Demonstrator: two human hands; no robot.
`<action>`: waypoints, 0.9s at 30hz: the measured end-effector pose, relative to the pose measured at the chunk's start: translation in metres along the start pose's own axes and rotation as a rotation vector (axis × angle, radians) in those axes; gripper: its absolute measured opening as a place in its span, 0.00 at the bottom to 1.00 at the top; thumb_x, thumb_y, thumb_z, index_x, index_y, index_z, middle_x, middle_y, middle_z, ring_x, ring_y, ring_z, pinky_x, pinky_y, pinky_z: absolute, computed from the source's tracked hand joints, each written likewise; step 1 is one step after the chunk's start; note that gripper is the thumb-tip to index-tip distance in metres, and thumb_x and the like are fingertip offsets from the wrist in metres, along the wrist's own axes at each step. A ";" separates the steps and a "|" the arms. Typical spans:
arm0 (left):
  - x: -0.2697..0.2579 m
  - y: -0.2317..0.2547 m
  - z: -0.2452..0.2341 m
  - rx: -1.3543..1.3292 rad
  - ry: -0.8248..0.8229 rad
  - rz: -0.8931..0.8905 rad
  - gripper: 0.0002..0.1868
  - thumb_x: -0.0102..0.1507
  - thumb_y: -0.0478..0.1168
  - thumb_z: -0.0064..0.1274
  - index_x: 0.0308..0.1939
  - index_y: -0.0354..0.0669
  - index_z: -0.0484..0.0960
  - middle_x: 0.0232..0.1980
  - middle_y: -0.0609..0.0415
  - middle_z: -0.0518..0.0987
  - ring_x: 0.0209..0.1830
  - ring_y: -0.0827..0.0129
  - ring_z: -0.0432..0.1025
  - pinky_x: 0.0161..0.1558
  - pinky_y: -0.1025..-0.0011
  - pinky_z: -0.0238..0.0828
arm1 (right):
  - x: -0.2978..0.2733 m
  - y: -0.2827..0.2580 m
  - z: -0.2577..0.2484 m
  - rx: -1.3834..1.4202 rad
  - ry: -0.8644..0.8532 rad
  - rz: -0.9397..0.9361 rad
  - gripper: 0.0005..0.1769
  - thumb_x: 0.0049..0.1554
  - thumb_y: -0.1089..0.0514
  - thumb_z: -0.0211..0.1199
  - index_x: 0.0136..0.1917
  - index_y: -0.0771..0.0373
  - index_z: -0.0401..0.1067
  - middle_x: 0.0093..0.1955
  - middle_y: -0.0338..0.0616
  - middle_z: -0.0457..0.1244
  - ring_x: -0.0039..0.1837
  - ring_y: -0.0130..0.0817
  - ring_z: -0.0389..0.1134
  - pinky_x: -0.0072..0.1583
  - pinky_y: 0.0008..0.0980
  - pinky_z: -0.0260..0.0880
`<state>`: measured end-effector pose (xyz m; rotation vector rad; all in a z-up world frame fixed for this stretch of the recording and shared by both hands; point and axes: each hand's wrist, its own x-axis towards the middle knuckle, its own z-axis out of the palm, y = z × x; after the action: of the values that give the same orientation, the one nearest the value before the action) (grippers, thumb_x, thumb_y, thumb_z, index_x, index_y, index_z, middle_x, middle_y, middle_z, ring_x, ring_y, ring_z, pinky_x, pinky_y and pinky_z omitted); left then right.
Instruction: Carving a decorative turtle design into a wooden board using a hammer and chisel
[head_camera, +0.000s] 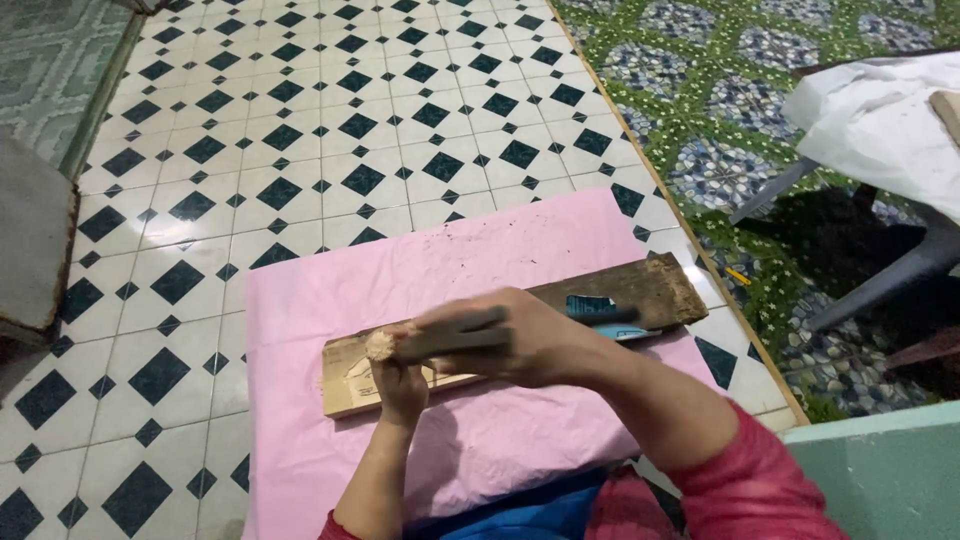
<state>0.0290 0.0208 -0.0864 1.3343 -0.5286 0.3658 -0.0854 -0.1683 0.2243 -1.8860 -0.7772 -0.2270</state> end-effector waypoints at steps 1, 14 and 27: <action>0.003 0.004 0.006 -0.002 -0.006 0.000 0.09 0.67 0.30 0.43 0.50 0.34 0.69 0.32 0.48 0.76 0.19 0.66 0.78 0.19 0.74 0.78 | 0.012 0.002 0.004 -0.003 0.006 0.002 0.19 0.58 0.61 0.64 0.63 0.65 0.72 0.47 0.59 0.70 0.47 0.55 0.74 0.51 0.46 0.75; 0.025 0.062 0.033 -0.144 -0.047 -0.122 0.09 0.60 0.35 0.52 0.40 0.33 0.72 0.24 0.49 0.72 0.16 0.67 0.72 0.14 0.70 0.75 | 0.065 0.015 0.045 -0.520 -0.189 0.463 0.15 0.52 0.47 0.62 0.51 0.51 0.76 0.37 0.45 0.71 0.44 0.53 0.75 0.45 0.45 0.76; 0.052 0.023 0.011 -0.346 -0.249 -0.104 0.21 0.68 0.48 0.48 0.28 0.32 0.75 0.12 0.53 0.62 0.09 0.76 0.63 0.09 0.75 0.66 | 0.034 -0.042 -0.010 -0.309 -0.200 0.513 0.20 0.58 0.44 0.59 0.55 0.58 0.76 0.44 0.59 0.72 0.50 0.65 0.73 0.52 0.56 0.73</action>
<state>0.0580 0.0124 -0.0375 1.0699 -0.6929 0.0177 -0.0824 -0.1527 0.2773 -2.3580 -0.3762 0.1769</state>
